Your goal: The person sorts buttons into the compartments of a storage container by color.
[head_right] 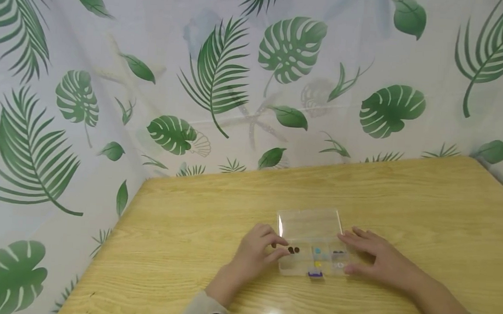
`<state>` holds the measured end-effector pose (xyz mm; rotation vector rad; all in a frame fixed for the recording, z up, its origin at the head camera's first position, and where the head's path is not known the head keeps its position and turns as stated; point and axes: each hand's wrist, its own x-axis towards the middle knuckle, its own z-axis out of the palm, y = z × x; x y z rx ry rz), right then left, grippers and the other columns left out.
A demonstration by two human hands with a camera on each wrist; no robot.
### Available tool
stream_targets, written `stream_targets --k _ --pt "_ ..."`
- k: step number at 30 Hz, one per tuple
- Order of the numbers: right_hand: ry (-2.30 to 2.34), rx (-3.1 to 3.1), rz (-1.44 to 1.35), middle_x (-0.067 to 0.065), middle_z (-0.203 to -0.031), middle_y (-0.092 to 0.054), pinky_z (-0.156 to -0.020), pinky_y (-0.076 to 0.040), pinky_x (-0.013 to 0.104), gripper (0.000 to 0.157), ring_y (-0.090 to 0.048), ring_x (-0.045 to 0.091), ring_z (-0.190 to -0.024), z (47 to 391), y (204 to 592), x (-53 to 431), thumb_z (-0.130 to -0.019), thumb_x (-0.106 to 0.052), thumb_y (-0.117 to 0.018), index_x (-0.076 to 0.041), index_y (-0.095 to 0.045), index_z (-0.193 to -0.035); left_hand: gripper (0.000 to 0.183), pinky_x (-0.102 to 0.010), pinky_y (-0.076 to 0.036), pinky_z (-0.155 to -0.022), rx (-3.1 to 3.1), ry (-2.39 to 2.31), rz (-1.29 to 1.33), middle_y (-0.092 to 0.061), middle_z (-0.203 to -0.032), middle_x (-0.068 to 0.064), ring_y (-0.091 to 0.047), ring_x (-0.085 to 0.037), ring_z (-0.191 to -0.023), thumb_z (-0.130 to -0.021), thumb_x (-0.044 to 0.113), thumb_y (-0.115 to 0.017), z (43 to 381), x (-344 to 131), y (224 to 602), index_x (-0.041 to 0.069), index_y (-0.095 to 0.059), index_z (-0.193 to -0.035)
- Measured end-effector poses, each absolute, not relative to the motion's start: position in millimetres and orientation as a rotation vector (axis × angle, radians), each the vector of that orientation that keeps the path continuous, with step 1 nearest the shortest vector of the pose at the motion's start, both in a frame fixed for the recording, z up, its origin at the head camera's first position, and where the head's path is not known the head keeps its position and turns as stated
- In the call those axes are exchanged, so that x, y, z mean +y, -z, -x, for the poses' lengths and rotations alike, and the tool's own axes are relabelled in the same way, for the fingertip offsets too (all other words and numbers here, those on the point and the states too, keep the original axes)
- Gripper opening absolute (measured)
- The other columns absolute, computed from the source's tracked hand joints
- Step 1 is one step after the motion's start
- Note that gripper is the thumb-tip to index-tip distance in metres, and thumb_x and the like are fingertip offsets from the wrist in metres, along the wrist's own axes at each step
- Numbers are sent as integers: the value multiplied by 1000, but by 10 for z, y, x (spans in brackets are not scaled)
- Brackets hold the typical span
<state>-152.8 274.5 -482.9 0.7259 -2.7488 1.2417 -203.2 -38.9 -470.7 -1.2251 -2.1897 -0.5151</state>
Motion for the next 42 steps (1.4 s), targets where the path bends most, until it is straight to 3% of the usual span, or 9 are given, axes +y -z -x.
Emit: stream_targets --k 9,17,30,42 --pt "-1249 -2760 -709 30 -142 -36 -87 -20 77 62 -22 64 -125 1512 4821 2744 -81 -22 -74 -21 -50 -138 19 -9 -34 -68 -2248 575 1225 -53 -75 6 -44 -5 -72 -77 30 -77 2050 -696 4748 15 -71 -88" --pt "-1259 -2756 -714 30 -143 -36 -87 -19 78 62 -21 65 -125 1523 4822 2752 -82 -22 -74 -20 -49 -139 20 -11 -39 -73 -2330 641 1177 -58 -80 5 -49 -6 -78 -76 27 -78 2056 -890 4756 14 -71 -89" --pt "-1258 -2775 -709 30 -144 -35 -89 -20 77 63 -22 63 -126 1521 4827 2748 -82 -23 -74 -20 -48 -139 19 -13 -37 -70 -2584 666 1137 -54 -81 10 -41 -4 -77 -79 32 -74 2039 -996 4748 18 -68 -88" --pt "-1251 -2790 -714 31 -144 -34 -88 -22 76 64 -22 63 -126 1516 4816 2743 -82 -22 -73 -21 -47 -140 22 -13 -36 -69 -2648 646 1139 -56 -84 8 -42 -6 -78 -80 34 -72 2047 -1024 4782 16 -70 -92"
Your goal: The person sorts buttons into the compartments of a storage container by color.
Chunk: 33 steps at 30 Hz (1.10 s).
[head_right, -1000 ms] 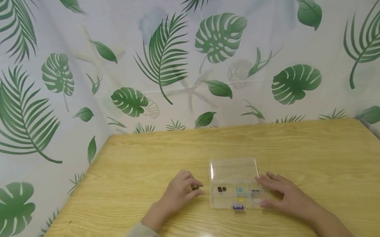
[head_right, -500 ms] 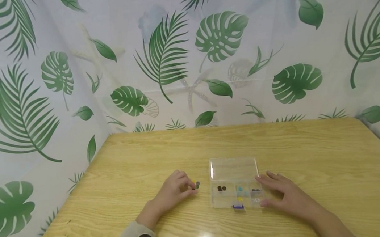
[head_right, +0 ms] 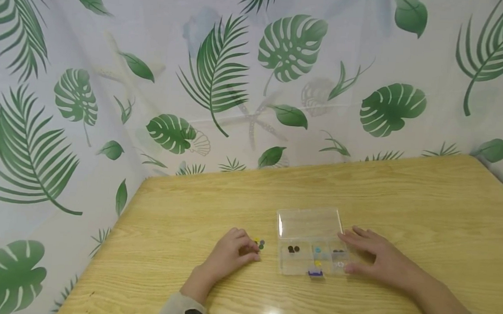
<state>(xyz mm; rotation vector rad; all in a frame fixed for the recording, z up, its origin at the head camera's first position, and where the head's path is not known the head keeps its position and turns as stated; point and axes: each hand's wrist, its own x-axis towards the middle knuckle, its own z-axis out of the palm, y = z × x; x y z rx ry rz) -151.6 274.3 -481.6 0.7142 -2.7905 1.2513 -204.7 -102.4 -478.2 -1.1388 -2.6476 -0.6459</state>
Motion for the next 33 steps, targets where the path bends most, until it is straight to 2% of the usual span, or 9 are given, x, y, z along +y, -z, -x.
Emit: stream_targets --k 8,19,33 --pt "-1254 -2799 -692 31 -145 -32 -88 -19 77 64 -20 63 -127 1532 4814 2765 -83 -25 -73 -22 -46 -141 21 -13 -36 -68 -2638 661 1148 -57 -85 7 -41 -5 -77 -81 33 -72 2054 -1022 4811 16 -70 -92" --pt "-1241 -2796 -708 29 -145 -33 -89 -20 76 64 -22 61 -127 1527 4817 2757 -82 -25 -73 -21 -46 -141 21 -12 -34 -66 -2681 630 1065 -54 -81 9 -39 -4 -75 -80 37 -72 2042 -1022 4820 18 -70 -87" --pt "-1256 -2790 -701 29 -145 -33 -90 -20 76 64 -22 62 -127 1529 4828 2753 -82 -25 -73 -20 -47 -140 22 -13 -36 -66 -2761 596 1033 -52 -80 13 -39 -2 -74 -82 41 -66 2022 -1020 4813 20 -70 -88"
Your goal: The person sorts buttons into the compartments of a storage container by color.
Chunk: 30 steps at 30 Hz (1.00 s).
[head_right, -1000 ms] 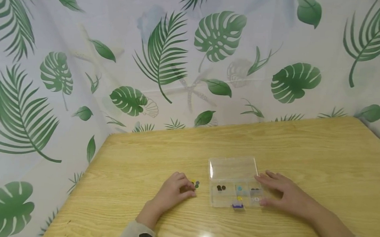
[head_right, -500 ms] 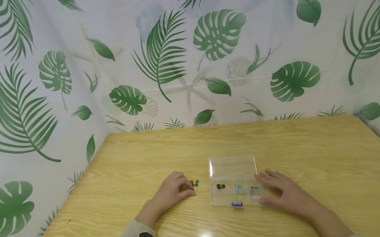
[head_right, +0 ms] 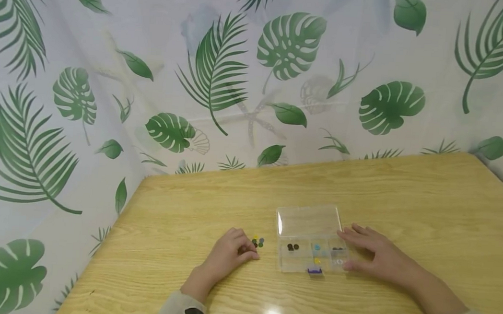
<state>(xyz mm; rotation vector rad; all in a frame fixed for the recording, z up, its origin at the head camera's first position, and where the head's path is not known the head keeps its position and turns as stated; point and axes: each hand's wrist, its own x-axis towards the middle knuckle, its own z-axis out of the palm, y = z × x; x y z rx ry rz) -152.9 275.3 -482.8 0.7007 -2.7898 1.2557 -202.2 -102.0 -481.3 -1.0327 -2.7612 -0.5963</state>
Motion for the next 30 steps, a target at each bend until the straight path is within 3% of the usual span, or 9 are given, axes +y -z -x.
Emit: stream_targets --k 30 --pt "-1249 -2790 -699 30 -144 -34 -88 -20 77 63 -22 64 -125 1509 4816 2731 -82 -23 -73 -21 -48 -140 17 -12 -36 -68 -2291 505 1223 -56 -75 9 -45 -5 -71 -75 34 -75 2163 -836 4799 19 -69 -80"
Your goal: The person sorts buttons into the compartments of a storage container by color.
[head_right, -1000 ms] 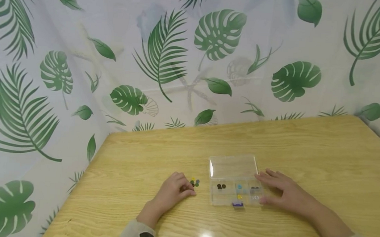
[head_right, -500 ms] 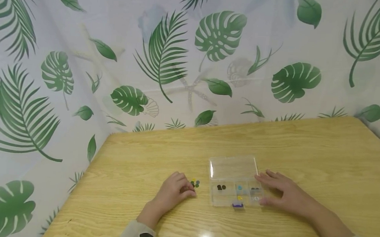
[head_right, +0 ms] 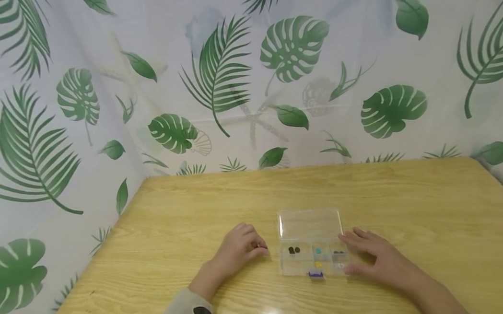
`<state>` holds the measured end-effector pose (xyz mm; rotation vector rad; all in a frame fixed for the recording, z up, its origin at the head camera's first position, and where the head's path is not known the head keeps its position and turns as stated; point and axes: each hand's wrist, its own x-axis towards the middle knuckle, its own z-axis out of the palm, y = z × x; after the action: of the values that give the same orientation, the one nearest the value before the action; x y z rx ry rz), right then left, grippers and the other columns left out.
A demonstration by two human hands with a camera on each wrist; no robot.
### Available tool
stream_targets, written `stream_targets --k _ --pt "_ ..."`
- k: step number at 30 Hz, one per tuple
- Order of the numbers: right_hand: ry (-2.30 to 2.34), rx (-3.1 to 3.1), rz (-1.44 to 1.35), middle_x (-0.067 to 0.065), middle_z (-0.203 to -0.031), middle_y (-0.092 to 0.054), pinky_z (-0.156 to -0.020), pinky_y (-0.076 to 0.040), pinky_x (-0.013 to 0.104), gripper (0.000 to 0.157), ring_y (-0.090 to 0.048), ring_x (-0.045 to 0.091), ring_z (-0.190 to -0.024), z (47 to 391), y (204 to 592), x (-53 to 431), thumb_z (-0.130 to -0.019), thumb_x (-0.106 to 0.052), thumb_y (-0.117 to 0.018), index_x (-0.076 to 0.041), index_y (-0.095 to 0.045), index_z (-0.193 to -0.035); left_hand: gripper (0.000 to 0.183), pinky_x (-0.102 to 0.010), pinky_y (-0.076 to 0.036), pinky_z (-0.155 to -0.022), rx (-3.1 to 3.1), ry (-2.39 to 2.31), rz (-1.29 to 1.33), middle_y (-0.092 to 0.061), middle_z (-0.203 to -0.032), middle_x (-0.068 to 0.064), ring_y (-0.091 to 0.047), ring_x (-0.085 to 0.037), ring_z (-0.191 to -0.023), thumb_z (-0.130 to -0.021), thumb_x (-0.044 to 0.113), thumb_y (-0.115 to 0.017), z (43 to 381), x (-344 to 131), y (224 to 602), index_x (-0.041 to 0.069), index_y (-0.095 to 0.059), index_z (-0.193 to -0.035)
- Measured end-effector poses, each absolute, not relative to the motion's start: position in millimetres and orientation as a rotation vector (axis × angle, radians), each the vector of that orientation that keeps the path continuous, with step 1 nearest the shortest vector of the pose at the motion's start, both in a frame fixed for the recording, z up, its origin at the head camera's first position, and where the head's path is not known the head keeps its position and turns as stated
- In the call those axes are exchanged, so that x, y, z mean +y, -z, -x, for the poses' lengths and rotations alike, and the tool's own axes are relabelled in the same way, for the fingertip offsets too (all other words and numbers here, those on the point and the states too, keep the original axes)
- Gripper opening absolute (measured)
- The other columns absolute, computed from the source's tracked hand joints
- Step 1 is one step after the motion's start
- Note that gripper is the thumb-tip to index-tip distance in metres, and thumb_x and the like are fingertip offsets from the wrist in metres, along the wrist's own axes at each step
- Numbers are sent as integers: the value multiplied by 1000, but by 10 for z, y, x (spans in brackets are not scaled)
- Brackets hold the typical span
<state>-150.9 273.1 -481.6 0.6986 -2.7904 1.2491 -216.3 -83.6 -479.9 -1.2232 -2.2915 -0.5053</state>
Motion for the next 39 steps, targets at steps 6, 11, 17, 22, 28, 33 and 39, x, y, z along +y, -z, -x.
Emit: stream_targets --k 6,11,17,22,28,33,39 --pt "-1264 -2789 -682 29 -145 -33 -88 -18 77 63 -21 64 -126 1506 4814 2744 -82 -23 -73 -21 -48 -139 17 -11 -36 -69 -2257 469 1231 -56 -77 10 -45 -3 -73 -78 35 -73 2180 -737 4756 20 -69 -82" --pt "-1260 -2780 -691 29 -144 -34 -88 -19 77 63 -22 63 -126 1506 4826 2734 -82 -23 -74 -21 -48 -139 18 -10 -37 -69 -2184 437 1261 -56 -78 10 -45 -4 -72 -78 36 -73 2197 -632 4720 20 -69 -83" --pt "-1265 -2783 -691 29 -144 -35 -89 -20 77 63 -22 63 -126 1511 4822 2735 -82 -24 -74 -23 -48 -139 17 -9 -38 -69 -2120 421 1271 -57 -75 11 -48 -2 -71 -76 37 -74 2235 -480 4683 21 -69 -80" --pt "-1242 -2782 -695 30 -144 -35 -88 -21 76 63 -23 63 -125 1516 4824 2748 -81 -25 -74 -21 -48 -139 19 -10 -37 -67 -2055 393 1285 -55 -73 11 -46 -2 -68 -74 39 -76 2253 -325 4670 21 -71 -79" --pt "-1225 -2796 -692 30 -144 -35 -87 -23 75 64 -24 63 -125 1512 4810 2751 -81 -26 -74 -20 -48 -139 20 -10 -36 -66 -2053 385 1302 -56 -73 11 -45 -3 -68 -75 39 -76 2251 -150 4684 21 -71 -79" --pt "-1195 -2789 -705 30 -142 -37 -87 -25 74 64 -26 62 -124 1518 4807 2752 -81 -25 -74 -20 -49 -139 20 -10 -36 -66 -2073 372 1297 -56 -72 11 -46 -3 -68 -73 41 -77 2239 -16 4682 22 -73 -77" --pt "-1185 -2783 -699 30 -142 -38 -87 -26 73 64 -27 62 -124 1518 4823 2754 -80 -26 -74 -21 -49 -139 20 -8 -35 -67 -2112 378 1315 -58 -72 12 -47 -2 -68 -72 41 -78 2199 111 4655 23 -73 -77"
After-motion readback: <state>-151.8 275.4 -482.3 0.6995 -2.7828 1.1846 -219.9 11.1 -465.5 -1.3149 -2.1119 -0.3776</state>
